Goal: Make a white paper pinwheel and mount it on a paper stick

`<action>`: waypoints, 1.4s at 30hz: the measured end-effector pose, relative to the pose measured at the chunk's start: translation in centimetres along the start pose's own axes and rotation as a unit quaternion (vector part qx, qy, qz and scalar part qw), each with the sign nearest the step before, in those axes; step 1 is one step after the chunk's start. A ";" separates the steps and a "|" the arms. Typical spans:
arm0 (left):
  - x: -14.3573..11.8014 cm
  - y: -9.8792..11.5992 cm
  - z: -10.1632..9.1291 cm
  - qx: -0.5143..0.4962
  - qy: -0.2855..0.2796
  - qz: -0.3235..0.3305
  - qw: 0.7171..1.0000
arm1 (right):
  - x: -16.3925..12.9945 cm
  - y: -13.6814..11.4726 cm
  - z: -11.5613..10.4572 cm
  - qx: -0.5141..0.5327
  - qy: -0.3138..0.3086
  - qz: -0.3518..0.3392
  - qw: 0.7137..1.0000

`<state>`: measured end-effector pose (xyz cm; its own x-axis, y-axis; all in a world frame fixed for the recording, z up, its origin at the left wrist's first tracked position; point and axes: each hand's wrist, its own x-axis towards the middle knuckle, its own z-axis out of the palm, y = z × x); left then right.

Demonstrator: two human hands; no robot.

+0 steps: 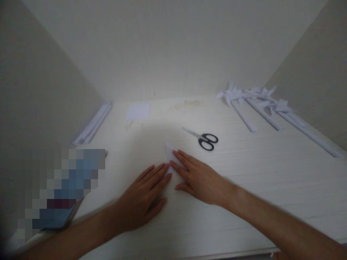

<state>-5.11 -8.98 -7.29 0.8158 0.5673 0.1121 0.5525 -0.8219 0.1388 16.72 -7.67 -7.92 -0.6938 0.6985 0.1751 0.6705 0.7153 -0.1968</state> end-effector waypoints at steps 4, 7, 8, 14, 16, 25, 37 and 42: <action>0.0 -0.1 0.0 0.000 -0.002 0.002 1.000 | 0.0 0.0 0.0 -0.010 -0.005 -0.004 1.000; 0.0 -0.1 0.1 -0.002 -0.005 0.000 1.000 | 0.0 0.0 0.0 -0.018 -0.007 -0.007 1.000; 0.1 -0.1 0.1 -0.006 -0.004 -0.001 1.000 | 0.1 0.0 0.0 -0.019 -0.008 -0.008 1.000; 0.4 -0.2 0.0 -0.023 -0.008 -0.009 1.000 | 0.2 -0.2 -0.2 -0.021 -0.010 -0.001 1.000; 0.7 -0.3 -0.2 -0.020 -0.013 -0.010 1.000 | 0.2 -0.2 -0.2 -0.027 -0.010 -0.002 1.000; 1.5 -0.8 -0.9 -0.009 -0.014 0.021 1.000 | 0.3 -0.4 0.0 -0.093 -0.027 0.014 0.995; 2.1 -1.0 -1.3 -0.008 -0.022 0.037 0.999 | 2.0 -0.6 -0.7 -0.115 -0.042 0.009 0.992; 2.1 -1.1 -1.3 -0.027 -0.019 0.039 0.999 | 4.0 0.2 -0.7 -0.124 -0.044 0.000 0.991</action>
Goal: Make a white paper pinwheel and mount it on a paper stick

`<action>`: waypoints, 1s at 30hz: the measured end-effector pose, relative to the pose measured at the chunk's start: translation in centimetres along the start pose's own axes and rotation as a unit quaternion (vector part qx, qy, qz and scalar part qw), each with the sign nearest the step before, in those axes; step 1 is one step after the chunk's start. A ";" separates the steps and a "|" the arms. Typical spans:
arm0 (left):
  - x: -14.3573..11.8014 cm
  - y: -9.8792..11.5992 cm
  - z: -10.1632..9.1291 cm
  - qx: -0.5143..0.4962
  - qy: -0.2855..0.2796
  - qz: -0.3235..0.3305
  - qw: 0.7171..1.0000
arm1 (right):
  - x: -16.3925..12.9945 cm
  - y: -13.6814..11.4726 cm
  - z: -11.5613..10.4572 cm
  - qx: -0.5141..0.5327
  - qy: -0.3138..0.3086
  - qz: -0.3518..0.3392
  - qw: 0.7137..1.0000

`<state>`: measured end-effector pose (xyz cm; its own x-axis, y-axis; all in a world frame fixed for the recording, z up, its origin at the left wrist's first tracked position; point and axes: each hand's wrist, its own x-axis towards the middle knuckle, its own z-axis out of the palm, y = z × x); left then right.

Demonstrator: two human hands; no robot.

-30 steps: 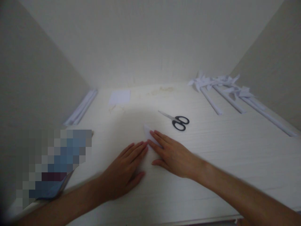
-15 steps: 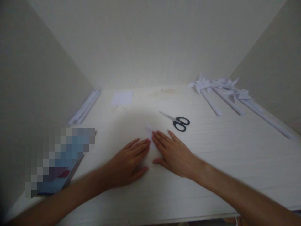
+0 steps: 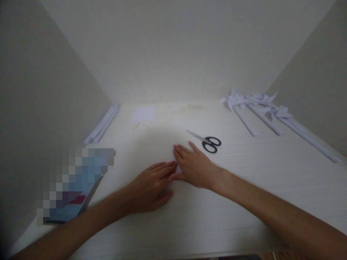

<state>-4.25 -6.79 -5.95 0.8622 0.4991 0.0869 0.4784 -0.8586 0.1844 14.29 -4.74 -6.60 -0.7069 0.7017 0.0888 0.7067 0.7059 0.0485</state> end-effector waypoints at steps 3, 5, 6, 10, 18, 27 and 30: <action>0.0 0.0 0.0 -0.008 -0.001 0.000 1.000 | 0.4 0.4 -0.2 0.003 -0.009 -0.003 1.000; 0.0 0.0 0.0 -0.013 0.001 0.001 1.000 | 0.6 0.6 -0.3 0.006 -0.016 -0.004 1.000; 0.0 -0.1 0.0 -0.017 0.002 0.000 1.000 | 0.7 0.6 -0.4 0.008 -0.018 -0.004 1.000; -0.1 -0.2 0.1 -0.025 -0.003 0.002 1.000 | 1.2 0.9 -0.3 0.029 -0.030 -0.006 0.999; -0.1 -0.3 0.1 -0.016 0.011 0.014 1.000 | 0.3 1.5 1.0 0.060 -0.036 -0.014 0.997; 0.1 -0.3 -0.1 -0.022 0.011 0.005 1.000 | -2.4 1.4 0.9 0.070 -0.034 -0.025 0.997; 0.1 -0.3 -0.2 -0.018 0.003 0.001 1.000 | -4.0 1.4 0.7 0.066 -0.034 -0.030 0.997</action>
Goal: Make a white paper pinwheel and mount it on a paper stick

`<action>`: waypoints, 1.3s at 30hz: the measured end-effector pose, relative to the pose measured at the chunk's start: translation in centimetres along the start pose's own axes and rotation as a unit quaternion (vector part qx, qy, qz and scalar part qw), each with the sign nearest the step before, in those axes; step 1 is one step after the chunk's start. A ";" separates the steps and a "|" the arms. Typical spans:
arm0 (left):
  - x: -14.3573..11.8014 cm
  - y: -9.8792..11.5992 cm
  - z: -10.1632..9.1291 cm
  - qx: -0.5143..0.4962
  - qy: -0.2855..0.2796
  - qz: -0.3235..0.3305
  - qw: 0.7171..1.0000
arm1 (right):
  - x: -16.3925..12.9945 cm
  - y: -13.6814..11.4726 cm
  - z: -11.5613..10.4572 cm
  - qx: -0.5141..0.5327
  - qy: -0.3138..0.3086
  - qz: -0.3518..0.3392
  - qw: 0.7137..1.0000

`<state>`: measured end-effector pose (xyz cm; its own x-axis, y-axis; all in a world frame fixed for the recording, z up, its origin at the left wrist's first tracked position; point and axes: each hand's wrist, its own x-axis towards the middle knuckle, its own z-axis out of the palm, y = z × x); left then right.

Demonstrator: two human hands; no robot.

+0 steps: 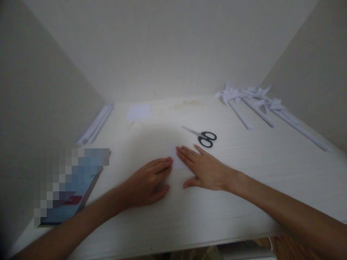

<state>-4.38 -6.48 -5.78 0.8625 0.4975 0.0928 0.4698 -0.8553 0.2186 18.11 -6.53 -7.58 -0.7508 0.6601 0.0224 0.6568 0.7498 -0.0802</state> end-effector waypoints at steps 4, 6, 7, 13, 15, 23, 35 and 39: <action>0.0 -0.1 0.0 -0.006 0.000 -0.003 1.000 | -2.3 -0.2 -0.1 0.004 0.006 -0.005 1.000; 0.0 -0.1 0.1 -0.010 0.003 -0.004 1.000 | -3.3 -0.3 -0.2 0.004 0.001 0.000 1.000; 0.0 -0.1 0.2 -0.011 0.004 -0.004 1.000 | -3.8 -0.4 -0.2 0.001 -0.002 0.005 1.000; -0.1 -0.3 0.6 -0.008 0.016 -0.001 1.000 | -6.9 -1.1 -0.2 -0.004 -0.010 0.029 1.000; -0.1 -0.4 0.7 -0.003 0.024 0.002 1.000 | -7.7 -1.3 -0.2 -0.007 -0.008 0.035 0.999; -0.3 -1.3 0.9 0.032 0.054 0.034 0.997 | -8.1 -2.1 0.0 0.035 0.028 0.029 0.999; -0.5 -1.6 1.3 0.059 0.025 -0.093 0.994 | -2.8 -7.0 -1.7 0.237 -0.051 -0.111 0.964; -0.5 -1.5 1.4 0.060 0.009 -0.123 0.991 | -2.0 -6.2 -1.3 0.240 0.024 -0.040 0.970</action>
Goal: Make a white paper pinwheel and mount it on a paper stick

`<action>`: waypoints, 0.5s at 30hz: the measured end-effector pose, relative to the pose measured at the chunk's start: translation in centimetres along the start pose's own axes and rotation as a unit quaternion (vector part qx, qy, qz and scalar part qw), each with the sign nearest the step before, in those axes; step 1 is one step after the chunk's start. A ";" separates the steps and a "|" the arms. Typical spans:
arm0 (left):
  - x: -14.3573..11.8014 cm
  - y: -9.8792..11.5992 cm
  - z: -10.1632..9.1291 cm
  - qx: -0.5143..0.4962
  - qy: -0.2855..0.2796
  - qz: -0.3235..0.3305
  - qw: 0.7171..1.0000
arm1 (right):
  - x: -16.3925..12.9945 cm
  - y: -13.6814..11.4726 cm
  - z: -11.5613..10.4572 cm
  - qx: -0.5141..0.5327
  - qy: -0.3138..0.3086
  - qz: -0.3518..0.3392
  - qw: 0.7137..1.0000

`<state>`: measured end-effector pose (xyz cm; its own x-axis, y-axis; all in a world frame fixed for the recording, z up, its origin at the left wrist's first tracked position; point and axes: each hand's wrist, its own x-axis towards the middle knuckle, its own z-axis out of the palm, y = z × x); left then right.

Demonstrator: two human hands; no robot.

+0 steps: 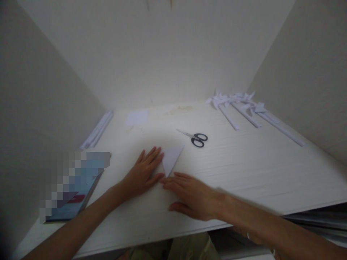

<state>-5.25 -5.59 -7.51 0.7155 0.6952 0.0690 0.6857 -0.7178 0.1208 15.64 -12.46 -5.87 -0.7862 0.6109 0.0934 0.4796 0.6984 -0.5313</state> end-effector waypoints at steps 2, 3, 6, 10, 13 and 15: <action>0.0 0.0 0.0 -0.002 0.002 -0.005 1.000 | -0.3 0.5 0.0 0.006 0.045 0.011 0.999; 0.0 0.0 0.0 -0.004 0.003 -0.005 1.000 | -0.5 0.7 0.0 0.017 0.060 0.011 0.998; 0.0 -0.1 0.0 -0.012 0.008 -0.001 1.000 | -0.8 1.5 -0.6 0.043 0.098 0.026 0.994; 0.0 -0.1 0.0 -0.019 0.004 0.002 1.000 | -0.4 3.5 -1.6 -0.054 0.084 0.054 0.994; 0.0 -0.1 0.0 -0.016 0.008 -0.004 1.000 | 0.2 4.9 -1.7 -0.140 0.031 0.038 0.989; 0.0 -0.1 0.1 -0.013 0.023 -0.010 1.000 | 0.5 5.2 -1.4 -0.176 0.007 0.032 0.984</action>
<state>-5.26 -5.52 -7.65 0.6941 0.7111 0.1121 0.6960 -0.7027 0.1476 18.28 -7.97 -7.38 -0.7458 0.6610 0.0826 0.6350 0.7430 -0.2114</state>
